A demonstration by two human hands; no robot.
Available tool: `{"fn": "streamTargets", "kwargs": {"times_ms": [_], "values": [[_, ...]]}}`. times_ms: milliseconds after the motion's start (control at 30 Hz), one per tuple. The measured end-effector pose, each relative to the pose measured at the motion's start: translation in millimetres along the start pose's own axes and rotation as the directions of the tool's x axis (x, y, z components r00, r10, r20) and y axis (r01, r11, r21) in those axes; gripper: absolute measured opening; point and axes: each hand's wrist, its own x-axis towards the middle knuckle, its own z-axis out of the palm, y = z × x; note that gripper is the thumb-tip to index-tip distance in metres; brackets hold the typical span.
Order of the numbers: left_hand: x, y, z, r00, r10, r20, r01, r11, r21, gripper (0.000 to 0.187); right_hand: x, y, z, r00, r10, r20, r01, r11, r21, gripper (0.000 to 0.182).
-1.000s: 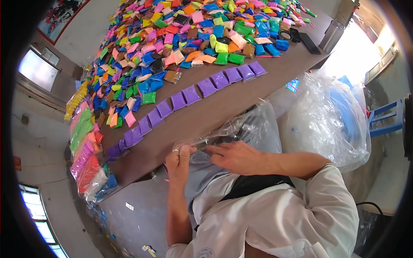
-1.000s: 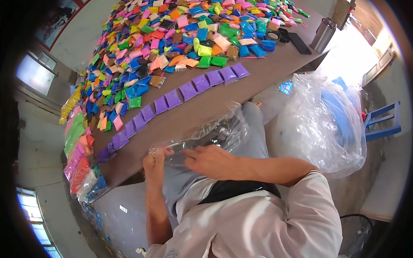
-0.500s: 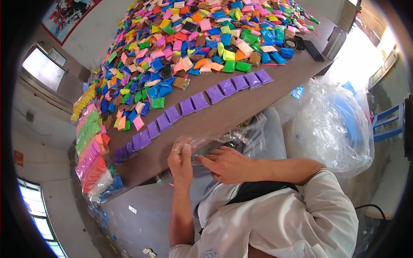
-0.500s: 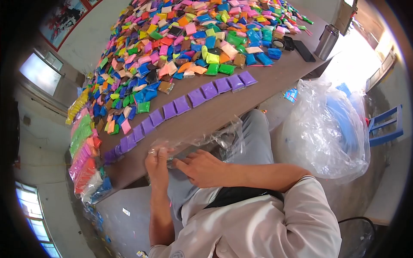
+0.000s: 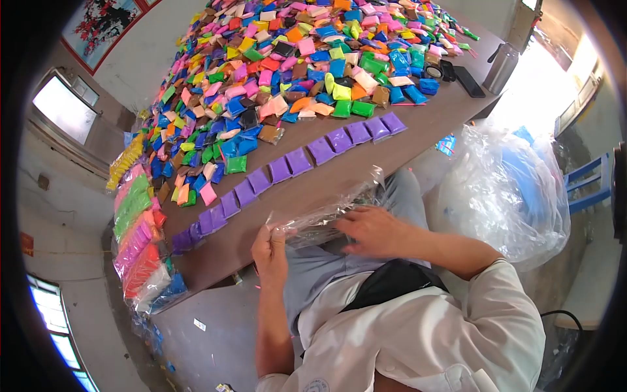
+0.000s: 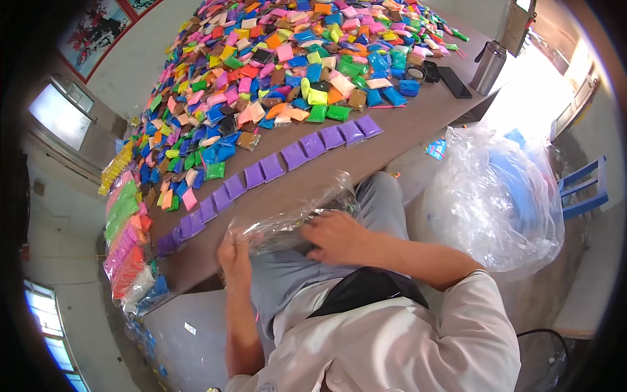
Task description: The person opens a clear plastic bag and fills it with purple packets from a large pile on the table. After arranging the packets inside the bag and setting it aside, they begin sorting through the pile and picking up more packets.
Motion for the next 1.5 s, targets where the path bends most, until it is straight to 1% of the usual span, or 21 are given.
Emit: {"fn": "streamTargets", "kwargs": {"times_ms": [67,133,167,267,333,367,433,533,567,633,667,733,767,833,933,1033,1167,1267,1333,1433,1500], "values": [[3.9,-3.1,2.0,1.000,0.003,0.005,-0.003,1.000,-0.014,0.026,22.0,-14.2,8.5,0.996,-0.064,-0.062,0.066,0.997,0.026,0.039],[7.8,-3.6,-2.6,0.998,0.068,0.009,-0.068,0.997,0.030,0.026,42.5,-17.2,26.3,0.990,-0.104,-0.094,0.106,0.994,0.022,0.034],[9.2,-3.1,-6.2,0.995,0.100,0.013,-0.101,0.993,0.054,0.026,47.9,-20.7,29.6,0.982,-0.119,-0.149,0.123,0.992,0.024,0.031],[5.9,2.1,-16.7,0.997,0.052,-0.057,-0.050,0.998,0.039,0.028,58.3,-29.4,35.6,0.933,-0.161,-0.322,0.180,0.983,0.030,0.025],[3.3,-9.8,-25.2,0.998,-0.038,-0.045,0.038,0.999,-0.001,0.028,58.5,-31.7,37.6,0.878,-0.183,-0.443,0.219,0.975,0.032,0.023],[1.8,-15.8,-27.0,0.996,-0.083,-0.037,0.082,0.996,-0.025,0.029,57.2,-31.4,37.6,0.915,-0.158,-0.371,0.208,0.973,0.098,0.024],[0.9,-20.6,-26.8,0.998,-0.057,-0.029,0.056,0.998,-0.035,0.029,55.1,-29.2,35.7,0.968,-0.118,-0.220,0.167,0.961,0.220,0.024],[0.8,-18.3,-26.3,0.997,-0.074,-0.027,0.072,0.996,-0.048,0.029,45.1,-34.8,18.7,0.936,-0.060,-0.346,0.178,0.930,0.320,0.032],[-1.8,-18.2,-25.3,0.995,-0.097,-0.030,0.095,0.994,-0.056,0.029,43.6,-35.8,6.2,0.889,-0.086,-0.449,0.197,0.958,0.208,0.034],[-4.6,-21.5,-23.3,0.997,-0.075,-0.029,0.070,0.989,-0.132,0.028,47.0,-30.9,-29.1,0.765,-0.166,-0.622,0.193,0.981,-0.025,0.037],[-3.8,-23.3,-22.6,0.998,-0.058,-0.028,0.053,0.984,-0.168,0.028,47.9,-24.0,-34.1,0.781,-0.194,-0.594,0.188,0.979,-0.073,0.035],[-5.0,-36.3,-30.4,0.999,-0.023,-0.030,0.020,0.995,-0.095,0.029,47.6,-10.5,-38.7,0.808,-0.246,-0.535,0.183,0.968,-0.169,0.031],[-5.4,-40.9,-32.8,0.999,-0.005,-0.032,0.003,0.998,-0.060,0.030,46.6,-2.6,-36.4,0.848,-0.255,-0.464,0.200,0.966,-0.165,0.028],[-8.4,-31.4,-32.6,1.000,-0.015,-0.026,0.012,0.994,-0.108,0.033,43.2,13.5,-26.6,0.913,-0.268,-0.306,0.234,0.961,-0.145,0.023],[-10.5,-22.9,-35.8,0.998,-0.068,-0.001,0.067,0.986,-0.155,0.037,44.3,24.6,-25.3,0.921,-0.253,-0.296,0.273,0.962,0.028,0.015],[-13.0,-17.5,-35.7,0.996,-0.075,0.046,0.081,0.988,-0.132,0.039,44.7,24.5,-39.0,0.960,-0.104,-0.260,0.158,0.968,0.195,0.013],[-11.0,-16.3,-31.9,0.993,-0.022,0.114,0.025,0.999,-0.027,0.042,41.7,41.8,-47.6,0.989,0.004,-0.148,0.048,0.939,0.342,0.014],[-10.4,-7.3,-25.1,0.995,0.004,0.105,0.005,0.996,-0.092,0.043,34.9,45.7,-57.8,0.992,0.086,-0.097,-0.034,0.894,0.447,0.016],[-8.3,-4.1,-28.8,0.995,0.000,0.102,0.007,0.998,-0.060,0.041,29.3,40.4,-68.7,0.989,0.144,-0.026,-0.113,0.863,0.492,0.018],[-7.3,-4.0,-32.0,0.991,-0.014,0.131,0.024,0.997,-0.074,0.039,27.4,30.8,-72.6,1.000,-0.012,-0.028,0.023,0.906,0.423,0.021],[-5.4,-0.6,-31.8,0.988,-0.004,0.155,0.019,0.995,-0.097,0.039,34.8,35.9,-55.9,0.970,-0.176,-0.167,0.223,0.918,0.329,0.022]]}}
